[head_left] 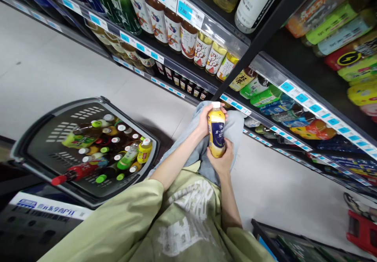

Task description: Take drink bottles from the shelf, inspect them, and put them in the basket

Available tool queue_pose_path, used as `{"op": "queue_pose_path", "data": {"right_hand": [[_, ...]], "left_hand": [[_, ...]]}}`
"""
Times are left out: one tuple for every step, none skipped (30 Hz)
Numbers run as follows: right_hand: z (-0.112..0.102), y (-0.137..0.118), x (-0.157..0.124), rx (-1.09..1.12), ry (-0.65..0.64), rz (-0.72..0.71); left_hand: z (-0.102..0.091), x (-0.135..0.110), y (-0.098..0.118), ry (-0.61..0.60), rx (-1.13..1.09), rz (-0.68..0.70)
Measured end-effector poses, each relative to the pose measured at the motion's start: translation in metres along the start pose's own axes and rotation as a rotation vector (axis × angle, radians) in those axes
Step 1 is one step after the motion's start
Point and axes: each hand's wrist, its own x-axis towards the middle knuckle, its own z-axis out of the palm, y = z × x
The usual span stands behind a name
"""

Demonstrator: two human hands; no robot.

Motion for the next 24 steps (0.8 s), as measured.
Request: {"op": "queue_pose_path", "data": {"right_hand": [[0.0001, -0.0002, -0.0002, 0.002, -0.001, 0.006], [0.0001, -0.0003, -0.0004, 0.004, -0.001, 0.011], [0.0002, -0.0004, -0.0006, 0.003, 0.000, 0.014], [0.0003, -0.0005, -0.0009, 0.001, 0.000, 0.017], [0.0004, -0.0005, -0.0011, -0.002, -0.001, 0.020], [0.0004, -0.0005, -0.0013, -0.005, -0.003, 0.024], [0.0004, -0.0006, -0.0015, -0.007, -0.005, 0.027], [0.0004, -0.0006, -0.0016, -0.006, -0.006, 0.030], [0.0004, -0.0006, -0.0017, -0.005, -0.005, 0.030], [0.0004, -0.0006, -0.0018, -0.004, -0.003, 0.028], [0.0005, -0.0006, -0.0019, -0.003, -0.002, 0.026], [0.0005, -0.0004, -0.0020, -0.003, -0.001, 0.025], [0.0006, -0.0002, -0.0021, -0.004, -0.002, 0.025], [0.0006, 0.0001, -0.0023, -0.005, -0.005, 0.028], [0.0007, 0.0004, -0.0024, -0.006, -0.010, 0.031], [0.0008, 0.0007, -0.0025, -0.007, -0.015, 0.033], [0.0009, 0.0010, -0.0026, -0.006, -0.019, 0.035], [0.0009, 0.0011, -0.0026, -0.003, -0.020, 0.035], [0.0010, 0.0011, -0.0026, 0.000, -0.020, 0.035], [0.0011, 0.0010, -0.0025, 0.005, -0.016, 0.034], [0.0012, 0.0008, -0.0024, 0.009, -0.014, 0.035], [0.0012, 0.0005, -0.0023, 0.010, -0.012, 0.037], [0.0013, 0.0002, -0.0021, 0.009, -0.011, 0.039], [0.0014, 0.0000, -0.0020, 0.007, -0.011, 0.040]], "left_hand": [[0.0001, -0.0001, 0.0001, -0.001, -0.005, 0.001], [0.0002, -0.0003, 0.0002, -0.007, -0.009, 0.004], [0.0003, -0.0005, 0.0004, -0.013, -0.010, 0.008], [0.0004, -0.0008, 0.0005, -0.018, -0.008, 0.010], [0.0005, -0.0009, 0.0006, -0.023, -0.007, 0.009], [0.0005, -0.0010, 0.0007, -0.026, -0.009, 0.009], [0.0005, -0.0011, 0.0008, -0.030, -0.013, 0.008], [0.0005, -0.0012, 0.0009, -0.033, -0.019, 0.008], [0.0006, -0.0013, 0.0010, -0.036, -0.026, 0.006], [0.0008, -0.0014, 0.0012, -0.036, -0.033, 0.002], [0.0011, -0.0016, 0.0014, -0.033, -0.040, -0.003], [0.0014, -0.0019, 0.0017, -0.032, -0.046, -0.009], [0.0018, -0.0022, 0.0020, -0.033, -0.050, -0.015], [0.0023, -0.0026, 0.0024, -0.034, -0.051, -0.018], [0.0029, -0.0031, 0.0027, -0.035, -0.048, -0.020], [0.0034, -0.0035, 0.0031, -0.033, -0.043, -0.019], [0.0040, -0.0039, 0.0034, -0.028, -0.034, -0.018], [0.0044, -0.0042, 0.0036, -0.021, -0.025, -0.016], [0.0048, -0.0044, 0.0038, -0.014, -0.016, -0.014], [0.0051, -0.0045, 0.0039, -0.007, -0.010, -0.014], [0.0053, -0.0045, 0.0039, 0.000, -0.008, -0.016], [0.0053, -0.0045, 0.0038, 0.008, -0.012, -0.021], [0.0052, -0.0045, 0.0037, 0.017, -0.020, -0.027], [0.0049, -0.0044, 0.0036, 0.024, -0.030, -0.032]]}}
